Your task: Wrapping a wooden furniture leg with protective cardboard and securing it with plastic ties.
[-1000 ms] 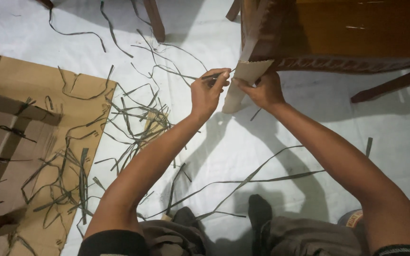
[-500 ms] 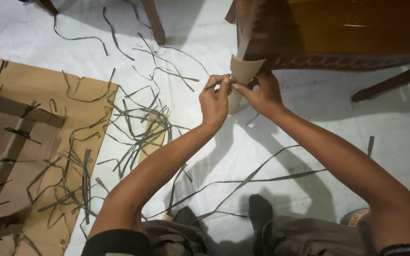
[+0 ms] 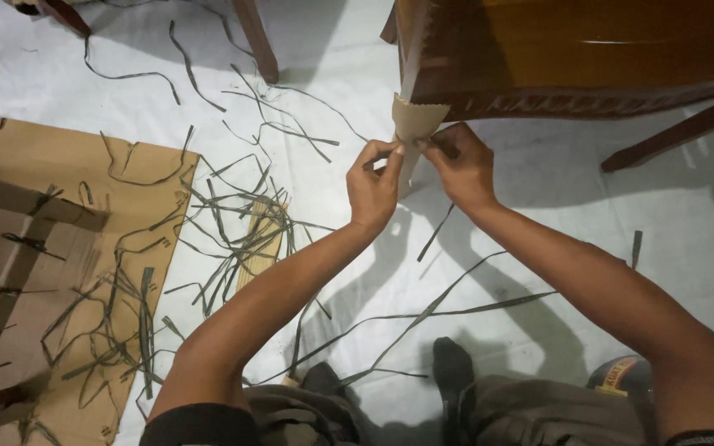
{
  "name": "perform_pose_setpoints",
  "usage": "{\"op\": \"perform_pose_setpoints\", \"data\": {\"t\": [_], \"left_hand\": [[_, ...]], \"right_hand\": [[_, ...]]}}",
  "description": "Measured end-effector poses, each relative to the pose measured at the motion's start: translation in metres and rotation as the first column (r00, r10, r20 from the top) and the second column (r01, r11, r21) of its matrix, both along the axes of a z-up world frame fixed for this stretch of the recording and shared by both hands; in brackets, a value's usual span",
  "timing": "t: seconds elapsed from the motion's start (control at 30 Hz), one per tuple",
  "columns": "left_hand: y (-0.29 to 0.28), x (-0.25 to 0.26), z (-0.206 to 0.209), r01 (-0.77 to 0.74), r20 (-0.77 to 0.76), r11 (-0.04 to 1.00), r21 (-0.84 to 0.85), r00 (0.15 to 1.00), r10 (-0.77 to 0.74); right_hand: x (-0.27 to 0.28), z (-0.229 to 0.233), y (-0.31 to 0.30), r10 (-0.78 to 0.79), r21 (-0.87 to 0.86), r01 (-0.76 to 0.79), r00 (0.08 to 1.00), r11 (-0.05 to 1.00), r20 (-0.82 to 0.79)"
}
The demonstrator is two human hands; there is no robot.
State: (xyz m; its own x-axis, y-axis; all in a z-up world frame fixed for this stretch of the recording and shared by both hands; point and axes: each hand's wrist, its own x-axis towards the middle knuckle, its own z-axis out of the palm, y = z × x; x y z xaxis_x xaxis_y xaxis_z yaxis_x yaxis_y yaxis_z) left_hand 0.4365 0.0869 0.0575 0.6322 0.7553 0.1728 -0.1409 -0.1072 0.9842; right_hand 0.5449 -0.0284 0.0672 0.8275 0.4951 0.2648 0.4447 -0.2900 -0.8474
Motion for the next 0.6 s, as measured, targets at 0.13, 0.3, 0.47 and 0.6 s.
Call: {"op": "perform_pose_setpoints", "data": {"t": [0.13,0.3,0.47,0.6], "left_hand": [[-0.004,-0.003,0.013,0.026,0.014,0.999,0.035,1.000,-0.027],[-0.006,0.000,0.012,0.016,0.019,0.993,0.116,1.000,-0.018],[-0.006,-0.006,0.015,0.045,0.025,0.999,-0.025,0.999,-0.044],[-0.005,-0.006,0.010,0.060,-0.044,0.996,-0.069,0.997,-0.063]], "right_hand": [[-0.009,-0.002,0.009,-0.027,0.091,0.040,0.991,0.995,-0.131],[-0.027,0.011,0.014,0.015,0.218,0.091,0.896,0.972,-0.445],[-0.047,0.016,-0.001,0.091,0.232,0.022,0.880,0.973,-0.466],[-0.053,0.009,-0.004,0.133,0.224,-0.027,0.869,0.974,-0.477]]}}
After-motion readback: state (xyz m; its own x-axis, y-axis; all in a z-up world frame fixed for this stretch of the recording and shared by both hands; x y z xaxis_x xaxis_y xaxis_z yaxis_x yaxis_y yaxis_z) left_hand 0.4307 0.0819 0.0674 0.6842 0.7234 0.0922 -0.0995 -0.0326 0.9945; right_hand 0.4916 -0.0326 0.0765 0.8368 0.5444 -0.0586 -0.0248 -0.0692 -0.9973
